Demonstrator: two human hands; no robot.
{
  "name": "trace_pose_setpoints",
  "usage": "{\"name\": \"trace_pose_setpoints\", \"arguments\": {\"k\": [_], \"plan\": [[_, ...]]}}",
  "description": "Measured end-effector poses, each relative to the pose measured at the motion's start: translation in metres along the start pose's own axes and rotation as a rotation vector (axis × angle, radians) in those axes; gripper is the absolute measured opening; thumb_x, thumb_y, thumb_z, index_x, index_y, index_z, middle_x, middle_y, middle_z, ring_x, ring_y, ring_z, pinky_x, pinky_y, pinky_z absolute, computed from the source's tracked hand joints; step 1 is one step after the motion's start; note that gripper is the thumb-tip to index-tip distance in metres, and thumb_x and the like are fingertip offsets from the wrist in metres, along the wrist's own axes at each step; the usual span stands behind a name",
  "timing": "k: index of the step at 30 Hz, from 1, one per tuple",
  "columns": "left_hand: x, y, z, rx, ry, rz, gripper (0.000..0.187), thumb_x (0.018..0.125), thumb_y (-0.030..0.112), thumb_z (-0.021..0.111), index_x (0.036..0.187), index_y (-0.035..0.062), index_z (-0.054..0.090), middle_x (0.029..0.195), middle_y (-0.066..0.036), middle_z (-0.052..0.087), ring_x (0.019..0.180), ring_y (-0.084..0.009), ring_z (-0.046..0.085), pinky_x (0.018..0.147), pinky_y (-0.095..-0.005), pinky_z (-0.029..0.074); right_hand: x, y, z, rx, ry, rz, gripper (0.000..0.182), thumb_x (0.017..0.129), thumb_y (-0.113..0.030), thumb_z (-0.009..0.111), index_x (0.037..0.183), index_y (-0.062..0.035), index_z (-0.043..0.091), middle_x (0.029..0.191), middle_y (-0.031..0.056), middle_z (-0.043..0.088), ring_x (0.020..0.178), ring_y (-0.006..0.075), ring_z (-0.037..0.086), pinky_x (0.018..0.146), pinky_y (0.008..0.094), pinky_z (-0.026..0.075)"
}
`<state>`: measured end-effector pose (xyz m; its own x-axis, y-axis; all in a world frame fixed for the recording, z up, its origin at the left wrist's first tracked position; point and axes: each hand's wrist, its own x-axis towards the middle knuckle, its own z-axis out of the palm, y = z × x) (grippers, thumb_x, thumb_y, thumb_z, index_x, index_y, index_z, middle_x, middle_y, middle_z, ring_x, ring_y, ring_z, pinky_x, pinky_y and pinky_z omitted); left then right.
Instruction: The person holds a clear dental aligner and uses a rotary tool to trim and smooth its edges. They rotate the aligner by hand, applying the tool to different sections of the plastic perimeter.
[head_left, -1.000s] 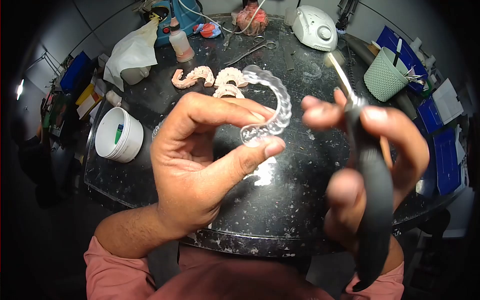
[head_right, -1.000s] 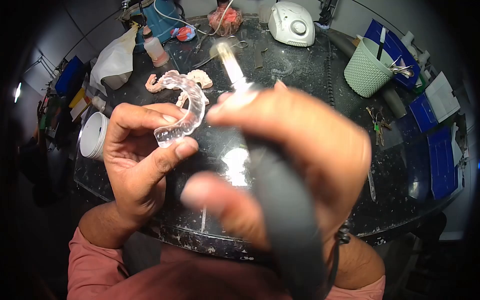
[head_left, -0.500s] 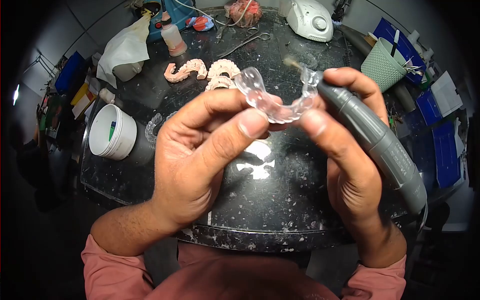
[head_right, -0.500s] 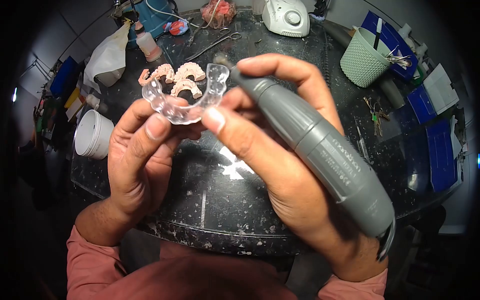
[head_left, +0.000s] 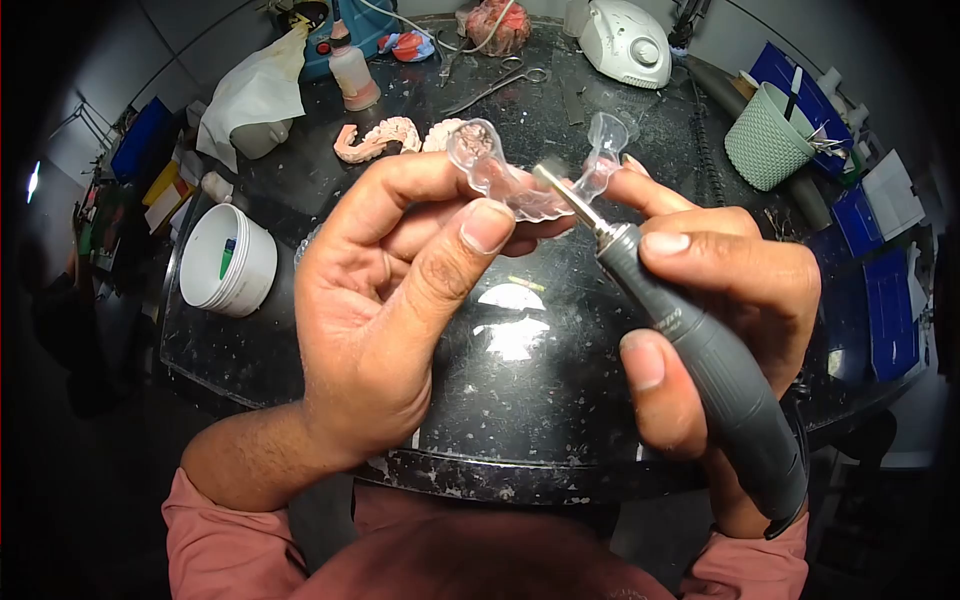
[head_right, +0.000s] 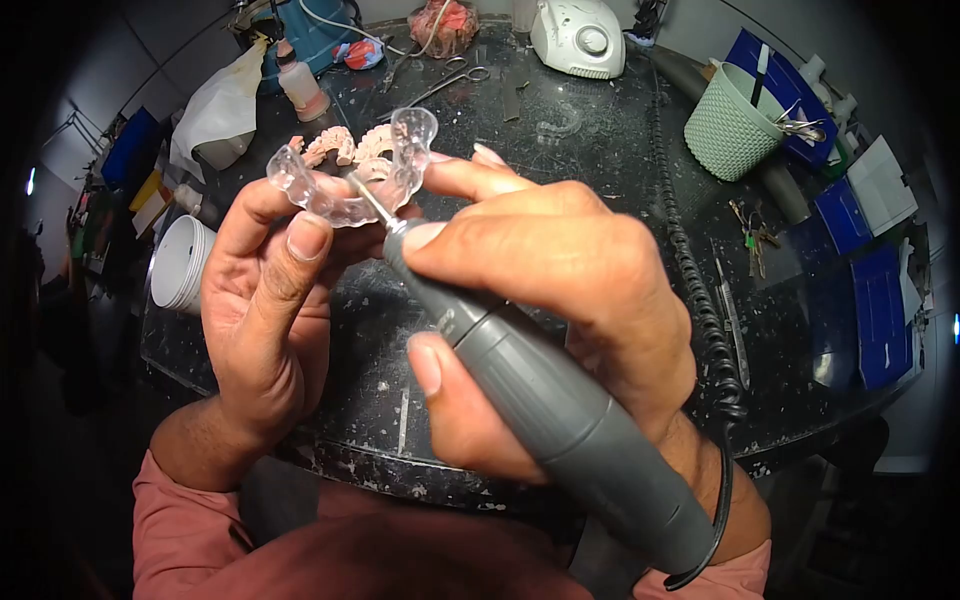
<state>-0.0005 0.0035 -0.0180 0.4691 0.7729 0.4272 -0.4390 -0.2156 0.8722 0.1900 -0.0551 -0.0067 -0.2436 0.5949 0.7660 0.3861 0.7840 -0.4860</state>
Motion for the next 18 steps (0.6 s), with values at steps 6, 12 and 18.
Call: {"name": "trace_pose_setpoints", "arguments": {"k": [6, 12, 18], "plan": [[-0.0004, 0.0007, 0.0020, 0.025, 0.017, 0.082, 0.022, 0.095, 0.009, 0.050, 0.115, -0.0013, 0.050, 0.110, -0.014, 0.060, 0.103, -0.0260, 0.061, 0.091, -0.0420, 0.049, 0.0044, -0.0034, -0.0042, -0.025, 0.032, -0.042, 0.041, 0.082, -0.021, 0.063, 0.112, -0.0021, 0.042, 0.092, 0.0172, 0.052, 0.105, 0.0446, 0.056, 0.099, 0.0592, 0.038], [0.0006, -0.0005, 0.0011, 0.024, -0.013, 0.100, 0.019, 0.094, 0.005, 0.049, 0.112, -0.0011, 0.049, 0.111, -0.014, 0.059, 0.107, -0.0294, 0.059, 0.096, -0.0471, 0.047, 0.0033, -0.0026, 0.0011, 0.008, 0.004, -0.043, 0.041, 0.083, -0.024, 0.065, 0.111, -0.0046, 0.043, 0.092, 0.0160, 0.053, 0.105, 0.0425, 0.057, 0.100, 0.0602, 0.037], [0.0030, -0.0054, 0.0001, 0.090, -0.033, 0.205, 0.018, 0.095, 0.003, 0.048, 0.112, -0.0020, 0.049, 0.115, -0.018, 0.058, 0.111, -0.0310, 0.057, 0.098, -0.0498, 0.045, 0.0048, -0.0042, -0.0013, -0.041, -0.025, -0.031, 0.039, 0.083, -0.024, 0.065, 0.110, -0.0060, 0.043, 0.090, 0.0156, 0.053, 0.105, 0.0431, 0.057, 0.101, 0.0617, 0.033]]}}
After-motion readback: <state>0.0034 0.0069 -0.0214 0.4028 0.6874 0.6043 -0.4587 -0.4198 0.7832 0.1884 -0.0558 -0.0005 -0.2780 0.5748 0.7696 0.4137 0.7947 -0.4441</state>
